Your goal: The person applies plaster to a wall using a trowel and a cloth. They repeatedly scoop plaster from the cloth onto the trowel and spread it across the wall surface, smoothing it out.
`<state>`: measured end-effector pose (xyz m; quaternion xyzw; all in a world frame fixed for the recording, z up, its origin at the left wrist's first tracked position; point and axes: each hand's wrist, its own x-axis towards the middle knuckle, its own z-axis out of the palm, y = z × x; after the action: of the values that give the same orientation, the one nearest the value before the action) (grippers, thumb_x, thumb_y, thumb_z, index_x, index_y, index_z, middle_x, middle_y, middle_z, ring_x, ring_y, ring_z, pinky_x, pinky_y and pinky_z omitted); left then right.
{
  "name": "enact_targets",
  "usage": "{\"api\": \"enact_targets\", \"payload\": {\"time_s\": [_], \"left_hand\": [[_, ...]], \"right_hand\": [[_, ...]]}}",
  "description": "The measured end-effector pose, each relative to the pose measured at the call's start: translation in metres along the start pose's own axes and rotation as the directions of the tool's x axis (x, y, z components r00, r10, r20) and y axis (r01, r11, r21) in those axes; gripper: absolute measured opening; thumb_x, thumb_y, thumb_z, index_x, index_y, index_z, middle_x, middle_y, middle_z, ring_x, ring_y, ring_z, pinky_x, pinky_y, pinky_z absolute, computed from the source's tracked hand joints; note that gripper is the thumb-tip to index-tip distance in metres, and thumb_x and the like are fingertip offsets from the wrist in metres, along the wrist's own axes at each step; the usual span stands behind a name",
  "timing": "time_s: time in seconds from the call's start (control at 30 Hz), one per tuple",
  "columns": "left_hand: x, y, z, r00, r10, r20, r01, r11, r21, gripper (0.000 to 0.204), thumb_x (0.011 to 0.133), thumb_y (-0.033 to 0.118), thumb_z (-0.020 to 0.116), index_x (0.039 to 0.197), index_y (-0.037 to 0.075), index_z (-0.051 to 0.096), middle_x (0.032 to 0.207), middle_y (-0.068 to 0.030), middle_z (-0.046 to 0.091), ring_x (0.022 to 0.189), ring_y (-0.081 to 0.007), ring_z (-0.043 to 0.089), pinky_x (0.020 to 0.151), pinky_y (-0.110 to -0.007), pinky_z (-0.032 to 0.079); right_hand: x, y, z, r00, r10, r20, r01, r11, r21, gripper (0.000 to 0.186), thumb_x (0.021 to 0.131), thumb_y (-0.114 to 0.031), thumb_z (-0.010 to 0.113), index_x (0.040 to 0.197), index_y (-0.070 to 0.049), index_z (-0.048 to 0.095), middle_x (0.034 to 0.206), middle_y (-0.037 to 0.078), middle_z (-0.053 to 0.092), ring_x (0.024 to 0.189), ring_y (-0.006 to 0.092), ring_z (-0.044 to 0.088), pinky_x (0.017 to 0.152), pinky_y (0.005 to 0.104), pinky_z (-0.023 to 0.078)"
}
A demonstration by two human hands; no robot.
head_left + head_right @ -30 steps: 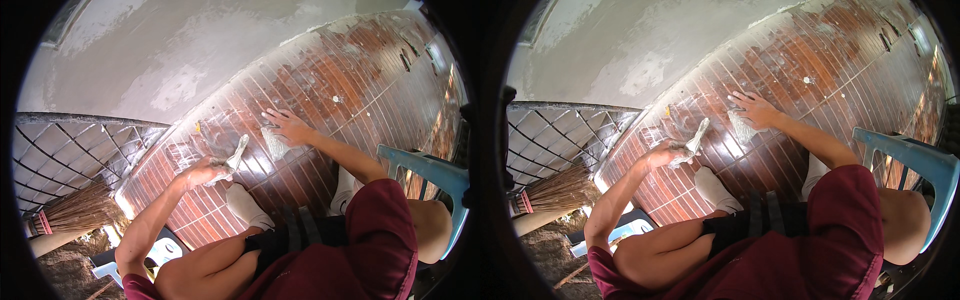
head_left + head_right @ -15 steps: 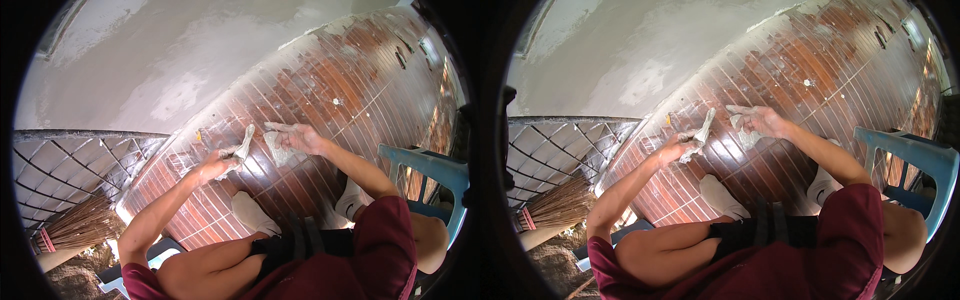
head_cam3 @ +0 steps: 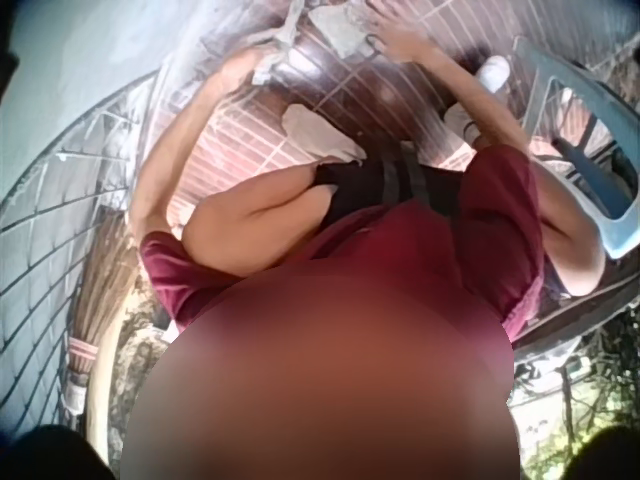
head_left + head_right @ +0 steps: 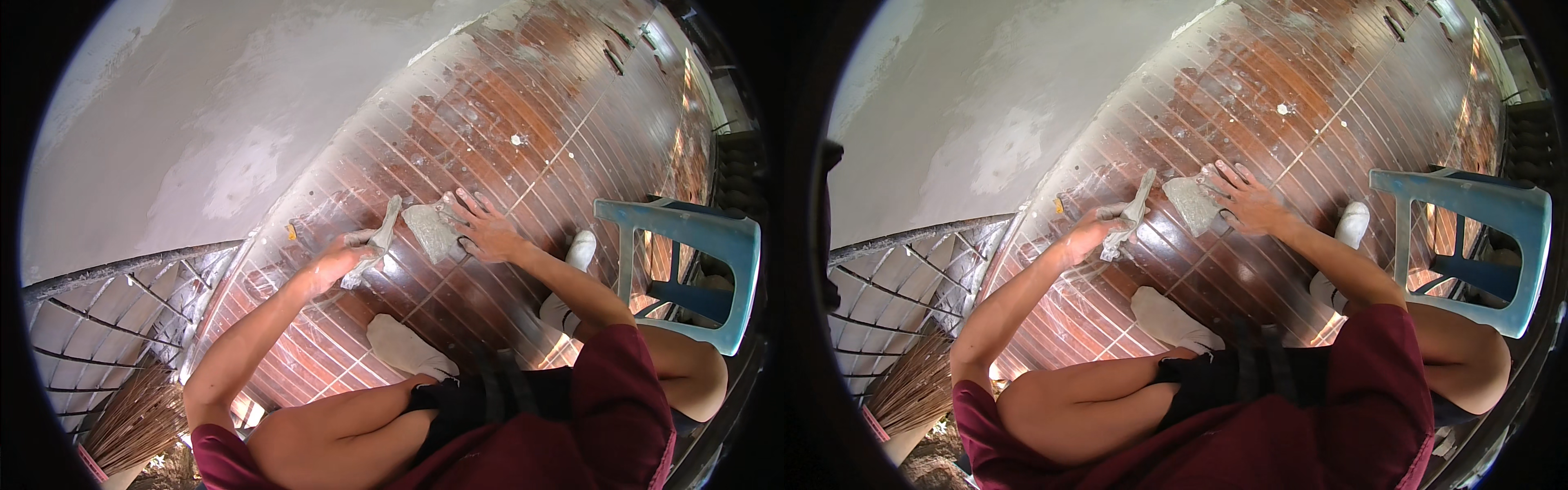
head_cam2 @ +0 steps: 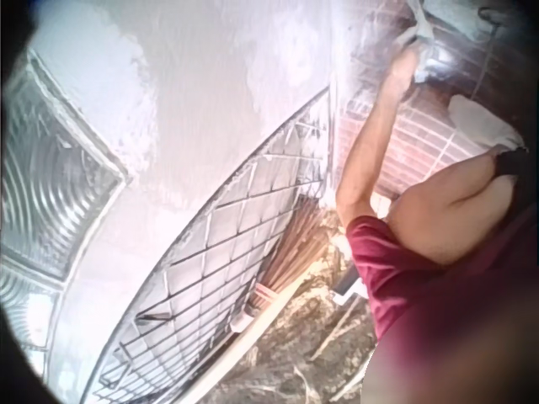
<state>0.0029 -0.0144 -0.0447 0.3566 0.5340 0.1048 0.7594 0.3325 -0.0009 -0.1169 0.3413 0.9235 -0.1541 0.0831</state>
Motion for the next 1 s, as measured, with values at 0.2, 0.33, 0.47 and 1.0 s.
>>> {"api": "enact_targets", "payload": {"time_s": [0.2, 0.33, 0.47, 1.0], "left_hand": [[0.009, -0.004, -0.003, 0.999, 0.029, 0.035, -0.030, 0.999, 0.016, 0.037, 0.091, 0.013, 0.057, 0.127, 0.006, 0.058, 0.104, -0.0034, 0.065, 0.084, -0.0113, 0.061, 0.072, -0.026, 0.051], [0.010, -0.003, -0.006, 0.999, 0.006, 0.033, -0.005, 1.000, -0.015, 0.038, 0.091, 0.014, 0.057, 0.128, 0.004, 0.057, 0.103, -0.0043, 0.065, 0.085, -0.0119, 0.062, 0.075, -0.026, 0.049], [0.011, 0.000, -0.006, 0.999, 0.011, 0.031, -0.010, 0.999, -0.046, 0.039, 0.090, 0.013, 0.058, 0.128, 0.003, 0.056, 0.100, -0.0066, 0.066, 0.089, -0.0135, 0.063, 0.081, -0.027, 0.048], [0.010, -0.002, -0.009, 1.000, 0.001, 0.017, 0.000, 0.999, -0.034, 0.038, 0.090, 0.013, 0.057, 0.127, 0.003, 0.057, 0.102, -0.0062, 0.067, 0.089, -0.0130, 0.063, 0.082, -0.028, 0.047]], "right_hand": [[0.001, -0.003, -0.007, 0.986, -0.104, -0.128, 0.080, 0.980, -0.180, 0.050, 0.082, -0.034, 0.059, 0.124, -0.009, 0.061, 0.158, 0.008, 0.017, 0.146, 0.0250, 0.011, 0.117, 0.0451, 0.010], [-0.005, 0.000, -0.014, 0.996, -0.061, -0.063, 0.048, 0.981, -0.190, 0.053, 0.081, -0.037, 0.059, 0.127, -0.010, 0.060, 0.157, 0.011, 0.017, 0.146, 0.0265, 0.011, 0.116, 0.0458, 0.012], [0.002, -0.007, -0.011, 0.991, 0.069, -0.111, -0.077, 0.994, -0.076, 0.055, 0.082, -0.038, 0.059, 0.130, -0.012, 0.058, 0.157, 0.012, 0.018, 0.146, 0.0276, 0.012, 0.116, 0.0474, 0.013], [0.009, -0.007, -0.002, 0.995, 0.056, -0.077, -0.060, 0.997, -0.053, 0.057, 0.079, -0.035, 0.061, 0.131, -0.013, 0.055, 0.156, 0.014, 0.020, 0.146, 0.0279, 0.012, 0.114, 0.0514, 0.015]]}}
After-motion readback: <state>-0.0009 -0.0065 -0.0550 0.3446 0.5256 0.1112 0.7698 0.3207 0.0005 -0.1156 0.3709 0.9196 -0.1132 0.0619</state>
